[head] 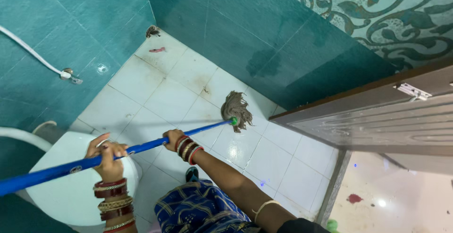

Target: The person mops a tiled bathroom floor using a mop with a blue handle, navigating around a toilet, a pedestal sink, and a bucket.

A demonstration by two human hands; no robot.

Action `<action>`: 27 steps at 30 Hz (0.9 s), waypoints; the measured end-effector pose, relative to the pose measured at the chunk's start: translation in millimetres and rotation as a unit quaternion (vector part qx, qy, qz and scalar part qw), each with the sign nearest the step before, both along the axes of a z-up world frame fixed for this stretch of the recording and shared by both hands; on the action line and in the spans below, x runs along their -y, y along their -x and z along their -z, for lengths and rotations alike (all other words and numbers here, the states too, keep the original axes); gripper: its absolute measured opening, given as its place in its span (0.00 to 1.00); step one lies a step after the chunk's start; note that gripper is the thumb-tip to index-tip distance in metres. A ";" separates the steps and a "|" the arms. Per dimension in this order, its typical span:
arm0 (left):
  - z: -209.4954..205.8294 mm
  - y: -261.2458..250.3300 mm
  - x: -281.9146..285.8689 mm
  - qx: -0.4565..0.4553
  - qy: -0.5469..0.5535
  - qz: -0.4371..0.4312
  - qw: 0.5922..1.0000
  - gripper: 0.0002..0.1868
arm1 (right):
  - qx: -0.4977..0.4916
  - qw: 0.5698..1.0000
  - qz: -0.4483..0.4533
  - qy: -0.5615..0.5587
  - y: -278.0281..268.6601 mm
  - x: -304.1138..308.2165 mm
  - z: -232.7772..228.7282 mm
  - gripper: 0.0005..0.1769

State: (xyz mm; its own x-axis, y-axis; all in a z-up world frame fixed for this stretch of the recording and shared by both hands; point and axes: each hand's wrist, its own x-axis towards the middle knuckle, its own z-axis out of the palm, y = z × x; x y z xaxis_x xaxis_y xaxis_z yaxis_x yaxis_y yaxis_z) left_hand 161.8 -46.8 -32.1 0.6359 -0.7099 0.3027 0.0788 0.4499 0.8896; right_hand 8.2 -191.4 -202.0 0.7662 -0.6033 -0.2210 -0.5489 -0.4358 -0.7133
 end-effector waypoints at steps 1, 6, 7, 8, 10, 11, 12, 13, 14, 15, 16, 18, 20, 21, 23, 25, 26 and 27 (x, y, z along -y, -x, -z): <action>9.6 13.8 7.2 -0.002 -0.017 0.004 1.000 0.13 | -0.047 0.999 -0.003 -0.011 20.7 3.0 10.9 0.09; 46.2 124.1 58.7 -0.023 -0.067 0.055 0.996 0.15 | -0.005 0.995 0.094 -0.008 144.1 25.4 38.2 0.09; 45.9 145.3 62.1 -0.020 -0.077 0.088 0.993 0.15 | -0.010 0.994 0.106 -0.025 171.4 31.4 35.8 0.08; 45.4 168.9 64.4 -0.017 -0.087 0.121 0.989 0.15 | -0.002 0.994 0.110 -0.004 196.3 31.5 32.7 0.08; 48.1 212.9 71.6 -0.021 -0.078 0.149 0.986 0.15 | 0.006 0.994 0.103 0.021 240.1 29.4 26.7 0.08; 51.4 233.9 72.6 -0.024 -0.075 0.137 0.987 0.15 | -0.006 0.994 0.111 0.010 263.8 26.6 24.2 0.09; 56.0 253.5 73.5 -0.028 -0.097 0.145 0.984 0.16 | -0.019 0.993 0.119 -0.001 285.8 25.8 22.0 0.09; 62.3 271.1 67.3 -0.034 -0.124 0.158 0.979 0.16 | -0.023 0.994 0.111 -0.004 305.7 17.7 20.8 0.09; 69.5 290.3 60.0 -0.039 -0.127 0.151 0.980 0.16 | -0.043 0.990 0.134 -0.024 324.8 11.2 19.4 0.10; 76.3 308.7 58.6 -0.053 -0.125 0.165 0.977 0.16 | -0.059 0.985 0.159 -0.039 340.1 11.3 18.1 0.11; 83.1 325.5 56.8 -0.067 -0.123 0.179 0.974 0.16 | -0.058 0.986 0.153 -0.038 356.5 4.5 16.9 0.11; 94.7 350.2 54.2 -0.084 -0.127 0.177 0.972 0.15 | -0.061 0.990 0.123 -0.003 384.0 -7.8 11.4 0.11; 108.9 373.5 37.6 -0.105 -0.144 0.182 0.967 0.15 | -0.076 0.989 0.129 -0.008 406.4 -23.4 12.2 0.11; 113.7 381.3 36.7 -0.113 -0.148 0.192 0.964 0.15 | -0.085 0.986 0.141 -0.006 413.0 -24.3 12.2 0.11; 119.3 390.9 36.3 -0.123 -0.151 0.197 0.961 0.16 | -0.083 0.986 0.145 -0.011 426.1 -32.5 11.4 0.10; 119.1 392.5 37.1 -0.136 -0.157 0.205 0.956 0.16 | -0.080 0.985 0.152 -0.016 426.8 -38.6 12.6 0.09; 117.0 390.3 37.7 -0.136 -0.157 0.202 0.957 0.16 | -0.053 0.983 0.177 0.007 422.6 -40.7 14.2 0.08; 114.2 387.0 38.3 -0.153 -0.163 0.168 0.960 0.17 | -0.026 0.978 0.203 0.032 417.3 -41.9 16.4 0.07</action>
State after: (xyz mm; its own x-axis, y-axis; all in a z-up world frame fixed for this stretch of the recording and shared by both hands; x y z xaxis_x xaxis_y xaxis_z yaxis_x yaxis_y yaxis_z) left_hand -225.2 -85.0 -146.2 0.3789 -0.9157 -0.1341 0.4509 0.0561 0.8908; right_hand -409.1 -149.5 -218.4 0.4498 -0.8691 -0.2057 -0.7207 -0.2172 -0.6583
